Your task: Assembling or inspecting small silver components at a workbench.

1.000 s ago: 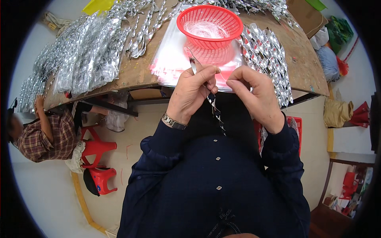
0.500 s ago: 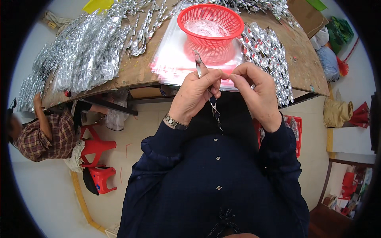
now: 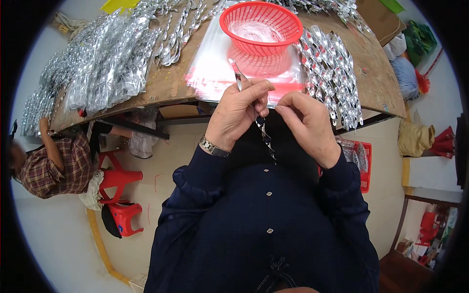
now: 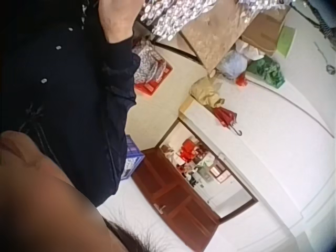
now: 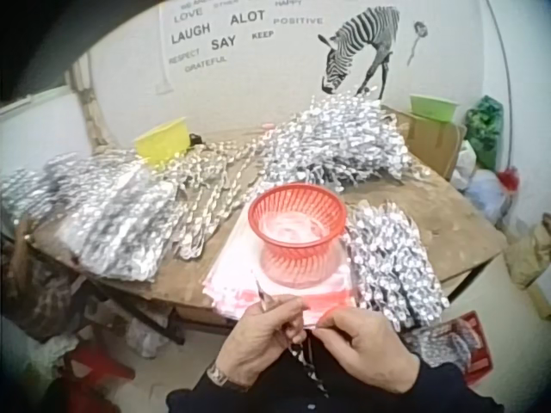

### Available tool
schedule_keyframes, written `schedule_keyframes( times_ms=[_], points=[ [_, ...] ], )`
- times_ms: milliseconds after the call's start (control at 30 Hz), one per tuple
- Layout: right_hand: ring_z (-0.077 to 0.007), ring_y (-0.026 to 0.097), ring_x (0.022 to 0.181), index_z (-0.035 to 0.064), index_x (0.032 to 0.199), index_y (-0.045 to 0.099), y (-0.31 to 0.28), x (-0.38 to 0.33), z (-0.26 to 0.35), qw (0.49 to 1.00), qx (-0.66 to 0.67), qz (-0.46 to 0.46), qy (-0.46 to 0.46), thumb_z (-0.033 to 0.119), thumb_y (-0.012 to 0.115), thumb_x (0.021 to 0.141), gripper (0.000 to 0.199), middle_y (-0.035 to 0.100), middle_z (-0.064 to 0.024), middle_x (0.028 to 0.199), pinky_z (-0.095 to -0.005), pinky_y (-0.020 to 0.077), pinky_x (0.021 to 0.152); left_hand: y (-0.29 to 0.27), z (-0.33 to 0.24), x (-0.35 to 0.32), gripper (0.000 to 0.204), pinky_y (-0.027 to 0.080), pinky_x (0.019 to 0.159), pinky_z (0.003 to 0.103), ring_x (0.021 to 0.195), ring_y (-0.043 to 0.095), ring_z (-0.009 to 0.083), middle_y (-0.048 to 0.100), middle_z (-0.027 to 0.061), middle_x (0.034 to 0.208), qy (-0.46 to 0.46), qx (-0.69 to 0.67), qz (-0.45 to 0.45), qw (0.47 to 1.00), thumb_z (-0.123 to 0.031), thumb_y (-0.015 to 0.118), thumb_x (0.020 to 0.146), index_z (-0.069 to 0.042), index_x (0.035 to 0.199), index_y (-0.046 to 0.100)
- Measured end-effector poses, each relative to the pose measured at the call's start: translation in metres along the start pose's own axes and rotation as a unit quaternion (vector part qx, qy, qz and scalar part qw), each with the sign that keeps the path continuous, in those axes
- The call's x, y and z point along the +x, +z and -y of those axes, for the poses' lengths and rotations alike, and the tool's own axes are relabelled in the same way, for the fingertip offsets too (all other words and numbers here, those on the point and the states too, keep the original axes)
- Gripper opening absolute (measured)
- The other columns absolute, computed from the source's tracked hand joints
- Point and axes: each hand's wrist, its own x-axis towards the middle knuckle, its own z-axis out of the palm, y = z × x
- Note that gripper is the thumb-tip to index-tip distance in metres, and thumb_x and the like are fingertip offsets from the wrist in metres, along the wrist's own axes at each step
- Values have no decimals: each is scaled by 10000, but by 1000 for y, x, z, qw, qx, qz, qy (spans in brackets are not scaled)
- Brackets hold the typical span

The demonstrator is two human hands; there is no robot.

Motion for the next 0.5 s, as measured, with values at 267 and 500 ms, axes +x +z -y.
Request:
schedule_keyframes(
  times_ms=[267, 500],
  points=[
    [-118, 534, 630, -22, 865, 598, 0, 0, 1, 1000, -10, 4, -5, 37, 628, 853, 68, 587, -74, 722, -262, 422, 579, 1, 2, 0, 154, 400, 562, 265, 610, 470, 103, 518, 15, 691, -20, 24, 9, 999, -126, 617, 907, 13, 971, 598],
    [-140, 533, 619, -18, 857, 597, 1, -7, -1, 1000, -8, 18, 5, 41, 629, 849, 68, 579, -87, 705, -275, 417, 573, 2, -1, 1, 110, 392, 554, 260, 605, 457, 102, 512, 12, 688, 1, -5, -24, 1000, -92, 636, 887, 0, 936, 600]
  ],
)
